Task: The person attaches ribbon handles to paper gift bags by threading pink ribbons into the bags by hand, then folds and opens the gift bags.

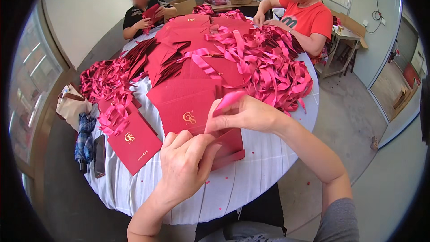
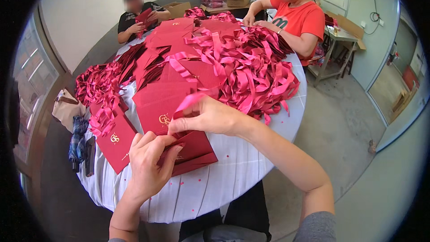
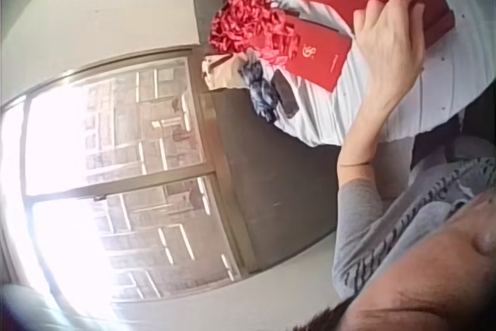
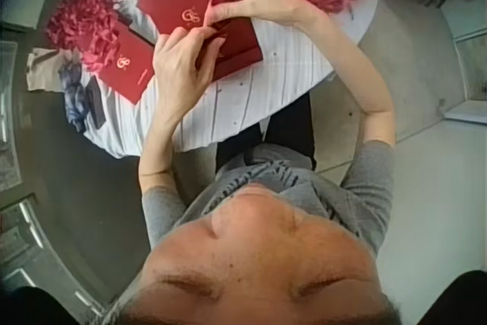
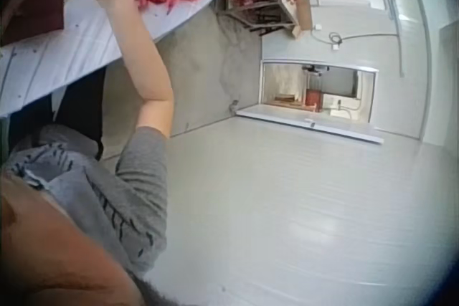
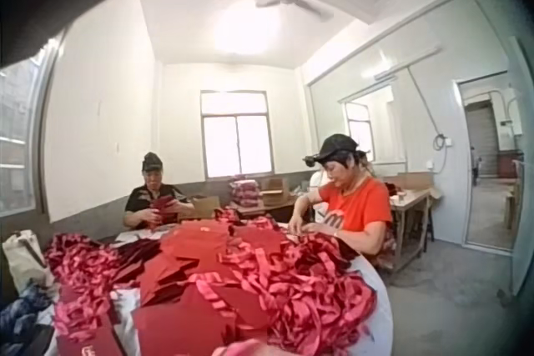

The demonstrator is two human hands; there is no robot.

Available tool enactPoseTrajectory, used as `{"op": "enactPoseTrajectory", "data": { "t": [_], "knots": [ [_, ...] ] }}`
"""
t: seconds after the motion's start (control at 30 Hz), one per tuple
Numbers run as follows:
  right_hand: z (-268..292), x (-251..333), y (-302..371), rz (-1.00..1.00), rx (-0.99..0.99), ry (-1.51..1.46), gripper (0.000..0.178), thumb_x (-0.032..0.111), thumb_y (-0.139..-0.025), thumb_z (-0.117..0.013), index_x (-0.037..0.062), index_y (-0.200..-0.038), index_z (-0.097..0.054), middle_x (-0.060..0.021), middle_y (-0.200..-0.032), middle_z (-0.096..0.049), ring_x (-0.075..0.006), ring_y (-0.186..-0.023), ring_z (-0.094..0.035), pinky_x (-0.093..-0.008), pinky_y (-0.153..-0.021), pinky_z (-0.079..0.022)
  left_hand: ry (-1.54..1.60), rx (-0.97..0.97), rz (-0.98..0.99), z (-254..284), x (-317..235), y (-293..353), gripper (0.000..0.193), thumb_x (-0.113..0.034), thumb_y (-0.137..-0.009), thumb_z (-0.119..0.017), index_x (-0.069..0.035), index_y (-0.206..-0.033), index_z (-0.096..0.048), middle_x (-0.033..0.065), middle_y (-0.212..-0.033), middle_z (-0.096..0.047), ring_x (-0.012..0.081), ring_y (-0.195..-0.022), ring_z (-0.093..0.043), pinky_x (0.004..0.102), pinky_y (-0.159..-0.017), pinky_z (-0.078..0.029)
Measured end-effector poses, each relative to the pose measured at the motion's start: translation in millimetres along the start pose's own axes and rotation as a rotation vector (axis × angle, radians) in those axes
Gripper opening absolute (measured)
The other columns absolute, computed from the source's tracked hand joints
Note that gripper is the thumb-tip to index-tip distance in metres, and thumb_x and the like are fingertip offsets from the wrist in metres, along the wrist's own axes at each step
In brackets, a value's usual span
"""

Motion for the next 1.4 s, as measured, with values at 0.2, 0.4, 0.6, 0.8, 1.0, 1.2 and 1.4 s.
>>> {"op": "enactPoseTrajectory", "data": {
  "t": [0.2,0.4,0.6,0.8,1.0,1.2,1.4],
  "knots": [
    [5.1,9.7,4.1,0.139,-0.212,0.126,0.012,0.006,-0.090,-0.062,-0.0029,-0.088,-0.069,-0.0047,-0.083,-0.066,-0.0103,-0.077,-0.062,-0.0247,-0.072,-0.049,-0.054,-0.046,-0.014,-2.4,-5.1,-1.7,0.015,-0.008,-0.073,-0.074,-0.008,-0.079,-0.060,0.0006,-0.060,-0.054,0.0176,-0.056,-0.047,0.0330,-0.057,-0.032],
    [3.8,13.6,12.5,0.137,-0.331,0.205,0.015,0.007,-0.093,-0.055,-0.0044,-0.094,-0.065,-0.0061,-0.086,-0.068,-0.0103,-0.083,-0.062,-0.0262,-0.076,-0.050,-0.047,-0.093,-0.018,2.4,-1.2,3.6,0.014,-0.007,-0.072,-0.075,-0.007,-0.080,-0.063,0.0031,-0.066,-0.059,0.0193,-0.058,-0.052,0.0341,-0.058,-0.036],
    [-13.2,18.3,22.1,0.173,-0.415,0.301,0.011,-0.001,-0.092,-0.053,-0.0048,-0.093,-0.063,-0.0070,-0.085,-0.067,-0.0101,-0.081,-0.062,-0.0253,-0.074,-0.051,0.039,-0.090,0.027,2.3,11.6,4.3,0.011,-0.013,-0.077,-0.069,-0.009,-0.078,-0.059,0.0030,-0.067,-0.058,0.0220,-0.067,-0.054,0.0355,-0.063,-0.039],
    [-11.5,38.3,24.6,0.316,-0.564,0.390,0.013,-0.006,-0.091,-0.051,-0.0041,-0.092,-0.064,-0.0072,-0.082,-0.068,-0.0087,-0.075,-0.062,-0.0232,-0.070,-0.049,0.059,-0.358,0.359,76.2,73.4,25.0,0.008,-0.008,-0.087,-0.063,0.000,-0.085,-0.061,0.0128,-0.077,-0.059,0.0327,-0.073,-0.056,0.0410,-0.067,-0.045],
    [-19.7,22.2,26.4,0.345,-0.527,0.490,0.016,-0.011,-0.085,-0.051,-0.0042,-0.092,-0.064,-0.0114,-0.081,-0.069,-0.0170,-0.076,-0.069,-0.0264,-0.069,-0.052,0.660,0.473,0.957,-24.8,110.7,94.1,0.062,-0.049,-0.103,-0.032,0.001,-0.100,-0.069,0.0062,-0.086,-0.067,0.0136,-0.082,-0.060,0.0299,-0.071,-0.049],
    [-19.9,16.7,29.0,0.375,-0.563,0.535,0.016,-0.012,-0.084,-0.052,-0.0039,-0.092,-0.064,-0.0123,-0.081,-0.069,-0.0186,-0.074,-0.069,-0.0267,-0.067,-0.052,0.831,0.378,1.066,-29.1,107.1,99.6,0.057,-0.049,-0.102,-0.036,0.002,-0.116,-0.058,0.0098,-0.092,-0.066,0.0134,-0.079,-0.063,0.0302,-0.069,-0.052],
    [-14.4,1.3,29.9,0.286,-0.600,0.524,0.014,-0.009,-0.089,-0.051,-0.0048,-0.091,-0.064,-0.0080,-0.082,-0.068,-0.0114,-0.076,-0.064,-0.0240,-0.070,-0.050,0.273,0.297,0.885,-2.3,108.1,90.0,0.055,-0.037,-0.095,-0.060,0.008,-0.117,-0.037,0.0116,-0.076,-0.065,0.0164,-0.067,-0.066,0.0298,-0.060,-0.048]
  ]
}}
Point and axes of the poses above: each hand's wrist, its own y-axis away from the middle knuckle, its own z-axis out of the back of the hand, x = y × z, the point moved 10 cm from there along -y, towards the middle knuckle
